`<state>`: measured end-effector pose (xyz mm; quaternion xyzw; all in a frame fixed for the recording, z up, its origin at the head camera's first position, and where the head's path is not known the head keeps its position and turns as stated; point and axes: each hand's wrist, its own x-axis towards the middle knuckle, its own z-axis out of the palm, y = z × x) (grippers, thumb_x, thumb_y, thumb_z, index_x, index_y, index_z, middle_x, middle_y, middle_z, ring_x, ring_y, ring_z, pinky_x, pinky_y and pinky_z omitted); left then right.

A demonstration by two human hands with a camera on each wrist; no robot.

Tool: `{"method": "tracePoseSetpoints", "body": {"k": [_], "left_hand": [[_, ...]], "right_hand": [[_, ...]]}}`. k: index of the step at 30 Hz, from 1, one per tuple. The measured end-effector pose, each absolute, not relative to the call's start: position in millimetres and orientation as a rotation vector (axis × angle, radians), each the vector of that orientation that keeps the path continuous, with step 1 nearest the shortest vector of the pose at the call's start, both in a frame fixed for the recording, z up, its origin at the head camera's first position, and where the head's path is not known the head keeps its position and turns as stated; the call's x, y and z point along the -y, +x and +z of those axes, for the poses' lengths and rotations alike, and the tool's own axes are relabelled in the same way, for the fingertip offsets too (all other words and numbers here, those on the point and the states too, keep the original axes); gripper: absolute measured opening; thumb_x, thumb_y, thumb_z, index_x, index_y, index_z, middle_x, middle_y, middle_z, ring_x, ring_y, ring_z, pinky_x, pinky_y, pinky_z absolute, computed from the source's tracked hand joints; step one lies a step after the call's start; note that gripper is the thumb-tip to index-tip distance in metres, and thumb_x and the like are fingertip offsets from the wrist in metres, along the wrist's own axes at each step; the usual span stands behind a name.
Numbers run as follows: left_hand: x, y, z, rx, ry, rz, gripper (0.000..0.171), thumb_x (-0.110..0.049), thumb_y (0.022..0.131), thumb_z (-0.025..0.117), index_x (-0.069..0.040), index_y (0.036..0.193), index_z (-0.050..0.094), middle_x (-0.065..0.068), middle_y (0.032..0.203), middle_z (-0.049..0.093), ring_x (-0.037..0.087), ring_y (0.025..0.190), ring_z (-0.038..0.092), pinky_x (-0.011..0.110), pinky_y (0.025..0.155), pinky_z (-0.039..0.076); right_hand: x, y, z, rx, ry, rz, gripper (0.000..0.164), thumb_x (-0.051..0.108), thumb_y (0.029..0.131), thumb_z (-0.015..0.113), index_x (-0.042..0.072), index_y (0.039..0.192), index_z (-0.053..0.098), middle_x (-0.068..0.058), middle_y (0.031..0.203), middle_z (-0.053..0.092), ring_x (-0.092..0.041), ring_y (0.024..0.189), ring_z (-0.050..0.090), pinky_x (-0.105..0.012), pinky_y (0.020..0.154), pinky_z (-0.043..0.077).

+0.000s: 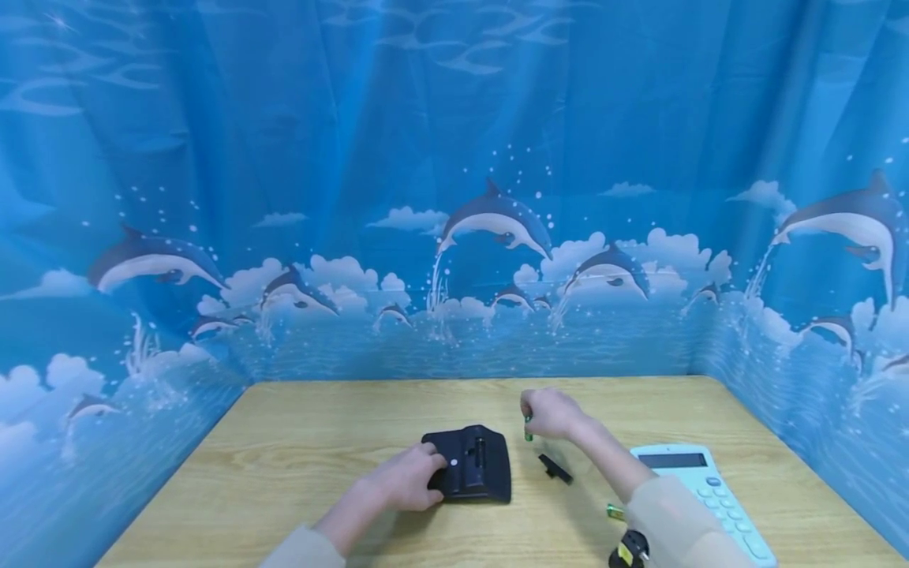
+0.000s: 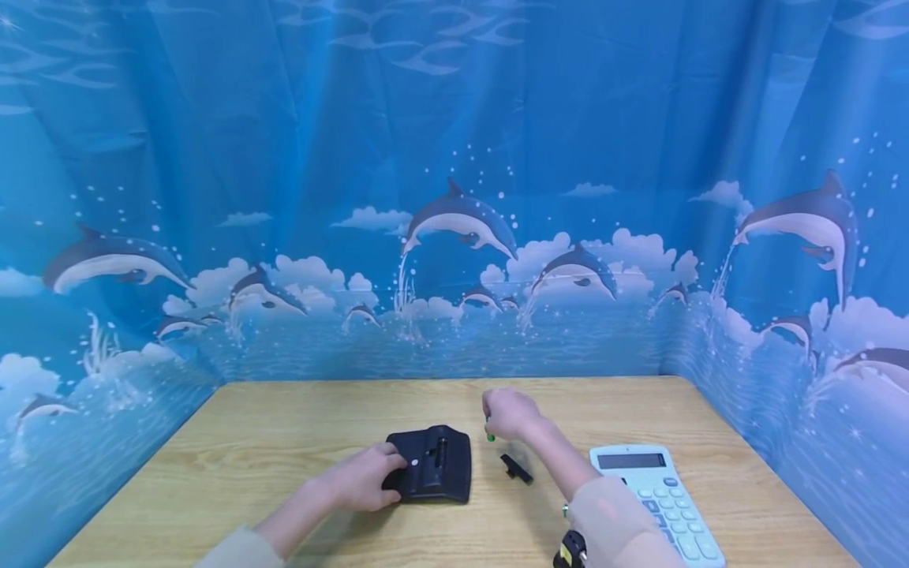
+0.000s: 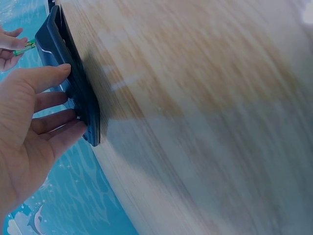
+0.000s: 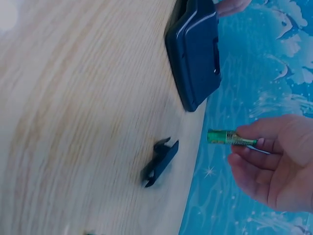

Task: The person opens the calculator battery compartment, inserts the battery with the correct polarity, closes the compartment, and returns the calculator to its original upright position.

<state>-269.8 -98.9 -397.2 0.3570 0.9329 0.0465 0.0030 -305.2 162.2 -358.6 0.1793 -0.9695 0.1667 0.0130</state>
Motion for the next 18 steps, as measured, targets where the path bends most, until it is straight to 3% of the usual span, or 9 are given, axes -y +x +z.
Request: {"method": "tracePoseSetpoints", "body": {"k": [8, 18], "left_hand": [[98.5, -269.7, -398.3, -2.929, 1.105, 0.131, 0.04, -0.028, 0.077, 0.072, -0.006, 0.11, 0.064, 0.003, 0.096, 0.056, 0.013, 0.092, 0.055, 0.029, 0.083, 0.047], [99.4, -270.3, -399.5, -2.956, 1.174, 0.116, 0.04, -0.027, 0.076, 0.073, -0.003, 0.106, 0.065, 0.004, 0.092, 0.056, 0.013, 0.087, 0.054, 0.028, 0.081, 0.047]], "right_hand": [[-142.5, -297.5, -358.3, 2.961, 0.702, 0.898, 0.012, -0.002, 0.076, 0.065, 0.002, 0.085, 0.058, -0.001, 0.071, 0.052, -0.014, 0.062, 0.049, -0.029, 0.056, 0.046], [-124.6, -294.8, -364.2, 2.908, 0.76, 1.118, 0.007, -0.001, 0.08, 0.063, 0.002, 0.084, 0.058, -0.001, 0.069, 0.053, -0.012, 0.058, 0.054, -0.025, 0.053, 0.048]]}}
